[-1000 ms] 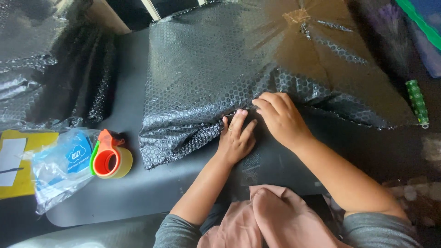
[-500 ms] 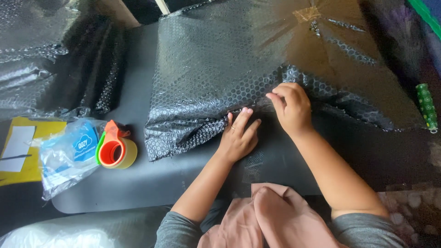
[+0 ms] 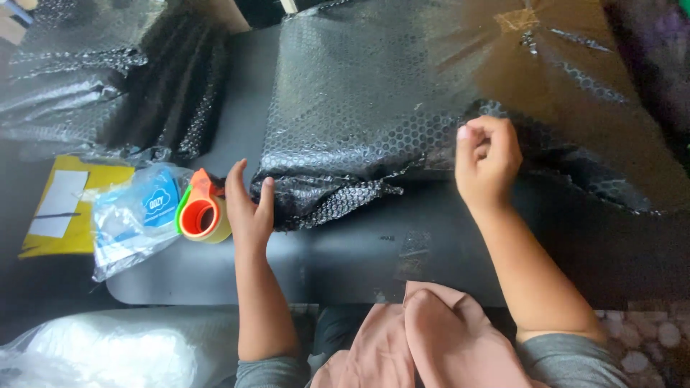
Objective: The person uses a tape dispenser to apply clear tape to a black bubble wrap package on a table. They repeatedly pull tape, cut it, and press it along the edges and seams to seal the package.
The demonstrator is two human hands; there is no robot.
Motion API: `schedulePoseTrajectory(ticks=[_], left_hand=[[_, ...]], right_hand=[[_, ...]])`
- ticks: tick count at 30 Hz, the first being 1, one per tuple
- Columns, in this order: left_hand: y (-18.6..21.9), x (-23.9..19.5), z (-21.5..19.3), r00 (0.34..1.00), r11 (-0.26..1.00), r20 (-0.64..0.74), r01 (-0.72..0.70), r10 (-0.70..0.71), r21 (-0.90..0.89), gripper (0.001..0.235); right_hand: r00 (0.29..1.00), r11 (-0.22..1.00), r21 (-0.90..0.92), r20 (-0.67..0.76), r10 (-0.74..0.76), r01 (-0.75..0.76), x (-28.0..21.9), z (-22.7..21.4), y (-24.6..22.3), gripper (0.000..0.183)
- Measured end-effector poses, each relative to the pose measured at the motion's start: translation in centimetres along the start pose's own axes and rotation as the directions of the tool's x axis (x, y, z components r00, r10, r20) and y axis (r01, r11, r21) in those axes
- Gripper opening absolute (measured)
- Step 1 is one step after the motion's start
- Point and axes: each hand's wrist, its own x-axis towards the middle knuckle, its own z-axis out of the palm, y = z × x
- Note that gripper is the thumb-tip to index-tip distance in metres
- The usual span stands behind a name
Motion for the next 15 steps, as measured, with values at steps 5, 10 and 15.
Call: schedulePoseTrajectory(ticks=[5, 10, 15], left_hand=[[0.5, 0.0, -0.4, 0.893, 0.923, 0.248, 0.386, -0.376, 0.007, 0.066], [-1.8, -1.6, -0.1, 0.916, 0.936, 0.209, 0.353, -0.342, -0.017, 0.042], [-4.9, -6.5, -0.1, 0.881, 0.851, 0.294, 0.449, -0.371, -0.270, 0.029]], right_hand=[[0.918, 0.912, 0.262, 0.156, -0.363, 0.316, -0.1, 0.6, -10.2, 0.015], [0.534, 0.808, 0.238, 0.646, -0.546, 0.539, -5.9, 3.9, -13.5, 0.081], [0.509, 0.798, 0.154, 0.696, -0.506, 0.582, -9.5, 6.6, -12.6, 0.050]])
